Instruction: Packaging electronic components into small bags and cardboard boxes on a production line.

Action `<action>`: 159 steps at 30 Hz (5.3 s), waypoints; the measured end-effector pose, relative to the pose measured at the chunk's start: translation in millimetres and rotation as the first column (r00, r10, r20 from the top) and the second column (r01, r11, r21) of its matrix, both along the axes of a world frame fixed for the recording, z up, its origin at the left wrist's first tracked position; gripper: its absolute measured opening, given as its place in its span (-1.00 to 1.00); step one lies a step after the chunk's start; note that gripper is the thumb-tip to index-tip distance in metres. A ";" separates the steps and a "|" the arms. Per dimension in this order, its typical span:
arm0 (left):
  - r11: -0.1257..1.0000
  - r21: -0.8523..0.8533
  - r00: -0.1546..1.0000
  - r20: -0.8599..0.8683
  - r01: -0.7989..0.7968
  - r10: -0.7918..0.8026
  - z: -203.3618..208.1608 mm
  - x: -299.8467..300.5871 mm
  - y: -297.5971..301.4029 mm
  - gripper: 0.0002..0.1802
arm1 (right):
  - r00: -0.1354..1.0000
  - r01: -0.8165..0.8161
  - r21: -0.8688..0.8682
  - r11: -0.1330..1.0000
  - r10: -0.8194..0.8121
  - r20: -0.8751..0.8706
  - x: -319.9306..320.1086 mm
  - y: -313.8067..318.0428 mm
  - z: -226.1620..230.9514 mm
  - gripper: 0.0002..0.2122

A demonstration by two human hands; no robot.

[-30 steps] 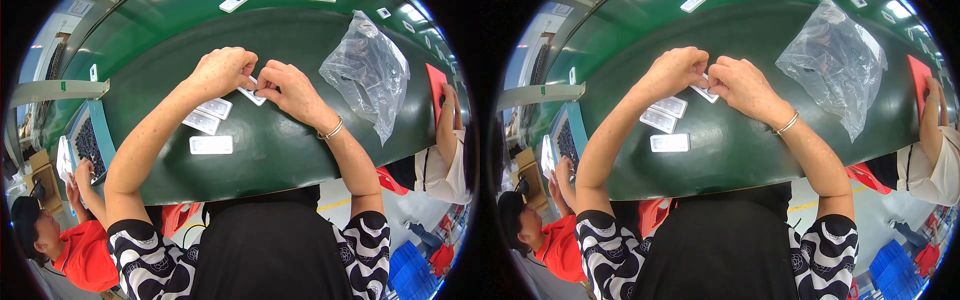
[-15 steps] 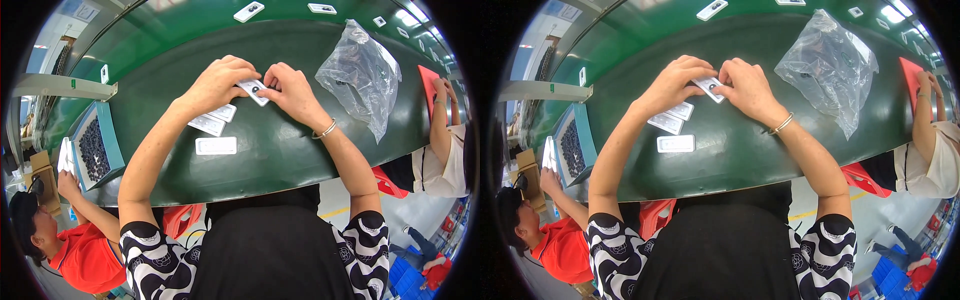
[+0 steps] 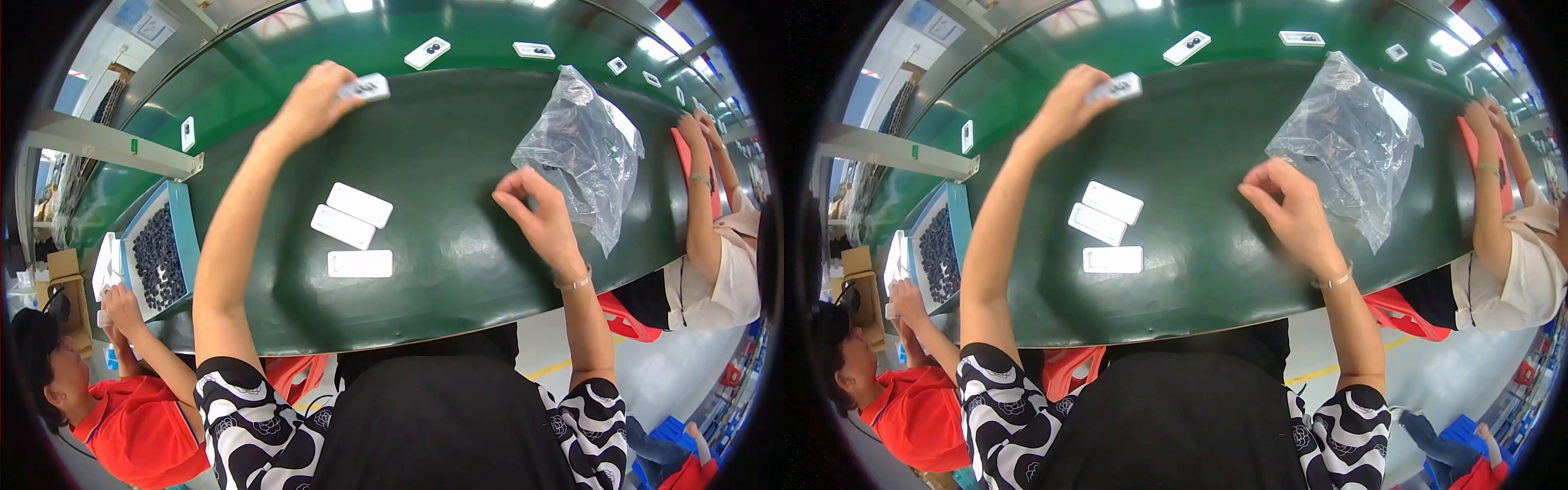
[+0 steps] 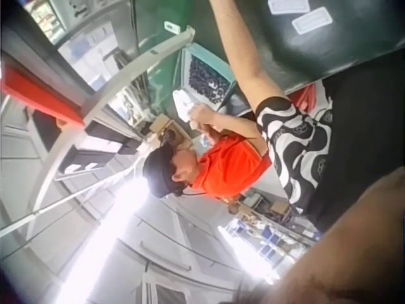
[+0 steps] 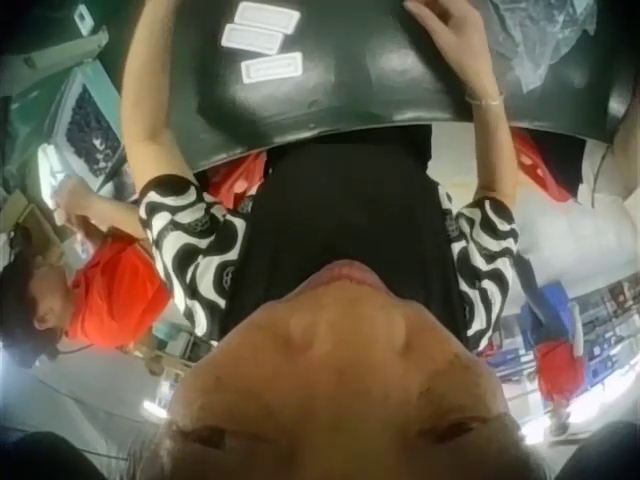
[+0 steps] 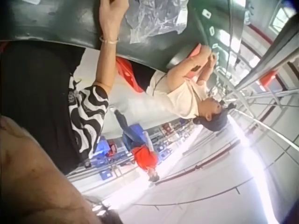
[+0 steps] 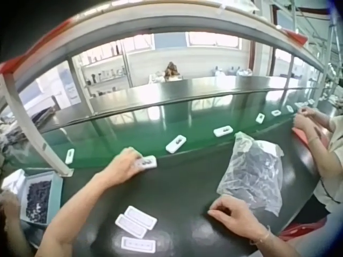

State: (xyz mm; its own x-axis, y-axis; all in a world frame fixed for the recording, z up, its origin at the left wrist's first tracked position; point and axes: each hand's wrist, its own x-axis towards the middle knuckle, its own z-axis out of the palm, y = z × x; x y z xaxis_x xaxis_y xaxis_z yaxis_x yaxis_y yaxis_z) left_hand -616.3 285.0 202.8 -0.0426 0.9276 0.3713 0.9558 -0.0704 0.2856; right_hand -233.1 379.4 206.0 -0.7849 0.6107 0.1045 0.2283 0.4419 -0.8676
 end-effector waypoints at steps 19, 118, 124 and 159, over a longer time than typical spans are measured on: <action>0.870 0.052 0.866 0.090 0.490 -0.492 1.2 237.4 41.2 -0.91 | 0.892 0.303 0.702 0.645 -0.451 0.029 30.5 40.8 -36.5 -0.76; 0.965 -0.260 0.980 0.190 -0.011 0.062 13.0 74.8 -69.0 -0.56 | 0.906 0.219 0.771 0.597 -0.418 0.066 40.5 33.2 -30.9 -0.67; 0.982 -0.096 0.974 0.142 -0.165 0.178 7.8 20.8 12.9 -0.55 | 0.900 0.093 0.826 0.556 -0.402 0.169 23.9 61.5 -24.9 -0.71; 0.886 -0.024 0.672 -0.642 0.463 -0.369 -7.6 242.7 39.7 -0.89 | 0.859 0.073 0.743 0.665 -0.421 0.292 18.1 109.9 -45.3 -0.43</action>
